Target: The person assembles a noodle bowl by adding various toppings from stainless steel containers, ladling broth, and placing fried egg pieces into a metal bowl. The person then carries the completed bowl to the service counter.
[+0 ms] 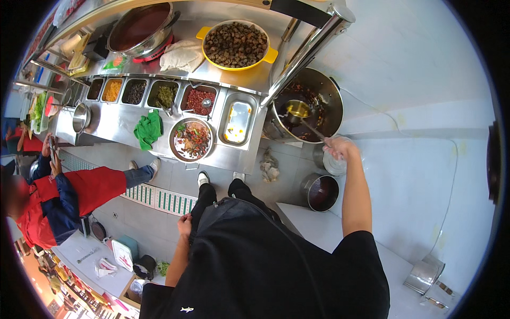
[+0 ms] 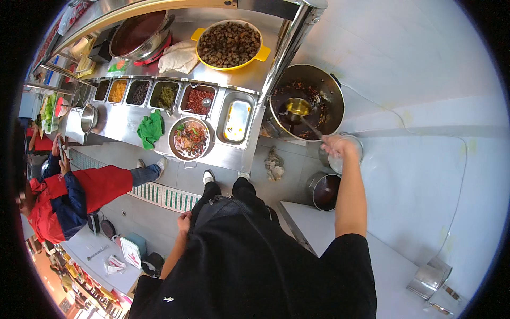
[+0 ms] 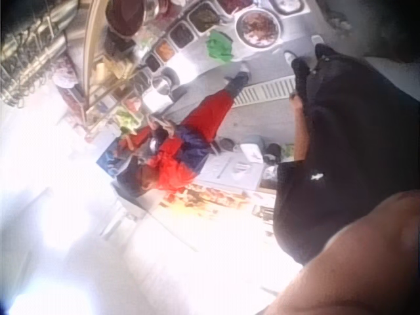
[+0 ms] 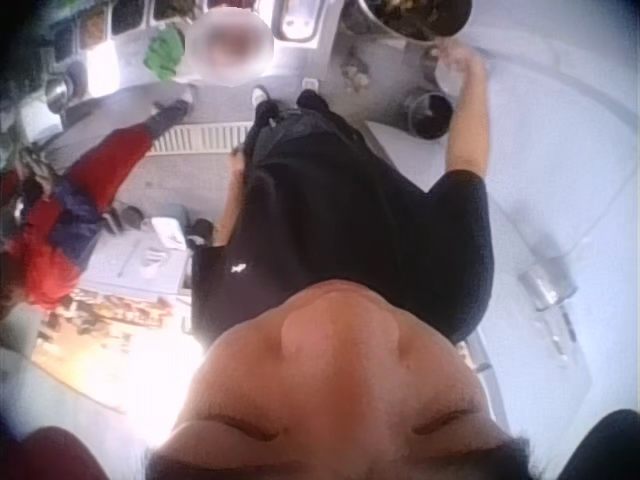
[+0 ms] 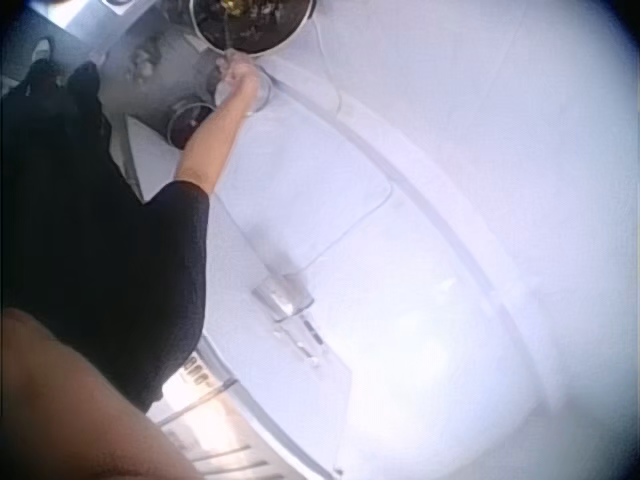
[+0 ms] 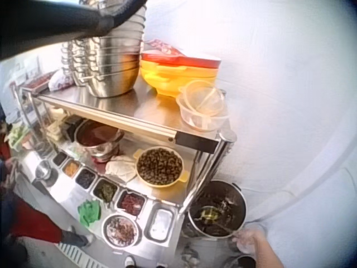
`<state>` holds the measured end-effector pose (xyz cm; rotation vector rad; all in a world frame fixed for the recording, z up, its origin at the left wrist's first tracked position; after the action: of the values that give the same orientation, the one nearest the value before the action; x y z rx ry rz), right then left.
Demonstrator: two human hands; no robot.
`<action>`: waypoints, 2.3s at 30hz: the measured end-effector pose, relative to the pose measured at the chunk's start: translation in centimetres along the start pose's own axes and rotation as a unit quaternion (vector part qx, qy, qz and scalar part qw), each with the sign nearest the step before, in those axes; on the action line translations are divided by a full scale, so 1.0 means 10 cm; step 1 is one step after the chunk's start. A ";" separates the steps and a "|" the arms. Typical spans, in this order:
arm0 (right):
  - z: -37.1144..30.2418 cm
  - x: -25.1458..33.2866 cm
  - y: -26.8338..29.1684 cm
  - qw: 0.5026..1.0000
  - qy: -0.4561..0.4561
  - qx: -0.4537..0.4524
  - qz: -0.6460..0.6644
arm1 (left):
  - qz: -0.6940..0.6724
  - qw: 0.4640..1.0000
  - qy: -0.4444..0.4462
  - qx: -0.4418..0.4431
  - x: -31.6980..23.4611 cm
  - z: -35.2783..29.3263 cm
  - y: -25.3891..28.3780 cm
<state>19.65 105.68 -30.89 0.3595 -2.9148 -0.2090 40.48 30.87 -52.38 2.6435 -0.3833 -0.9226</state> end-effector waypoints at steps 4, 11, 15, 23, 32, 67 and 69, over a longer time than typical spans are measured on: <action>0.42 0.05 -0.16 0.996 0.079 -0.008 0.049 | -0.022 0.999 -0.013 0.025 0.07 0.20 -0.04; 0.44 -0.18 0.37 0.990 0.084 -0.092 0.068 | 0.010 0.999 -0.014 0.027 -0.16 0.05 -0.05; 0.14 -0.27 0.31 0.999 0.034 -0.019 0.029 | -0.003 1.000 -0.006 0.018 -0.04 0.11 -0.05; 0.52 0.15 -0.16 0.991 0.110 -0.061 0.055 | 0.035 0.999 -0.028 0.031 -0.31 0.06 -0.16; 0.40 -0.19 0.46 0.970 0.053 -0.022 -0.235 | 0.056 0.998 -0.030 0.008 -0.16 0.02 -0.12; -0.47 -0.02 0.11 0.895 0.018 -0.317 -0.313 | 0.087 0.990 -0.051 0.094 -0.47 0.30 -0.12; -0.61 -0.18 0.13 0.901 0.014 -0.327 -0.284 | 0.088 0.987 -0.055 0.119 -0.36 0.51 -0.17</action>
<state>22.34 106.63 -25.04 1.0450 -2.4191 -1.2037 34.74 32.60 -54.81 2.7179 -0.7875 -1.0246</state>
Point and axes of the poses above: each hand's wrist, its own z-axis towards the middle knuckle, its own y-axis out of the back of the hand, x = y × z, the point moved 5 cm from there along z, towards the middle knuckle, and after that the axes turned 10 degrees about x, right-handed, at the moved point
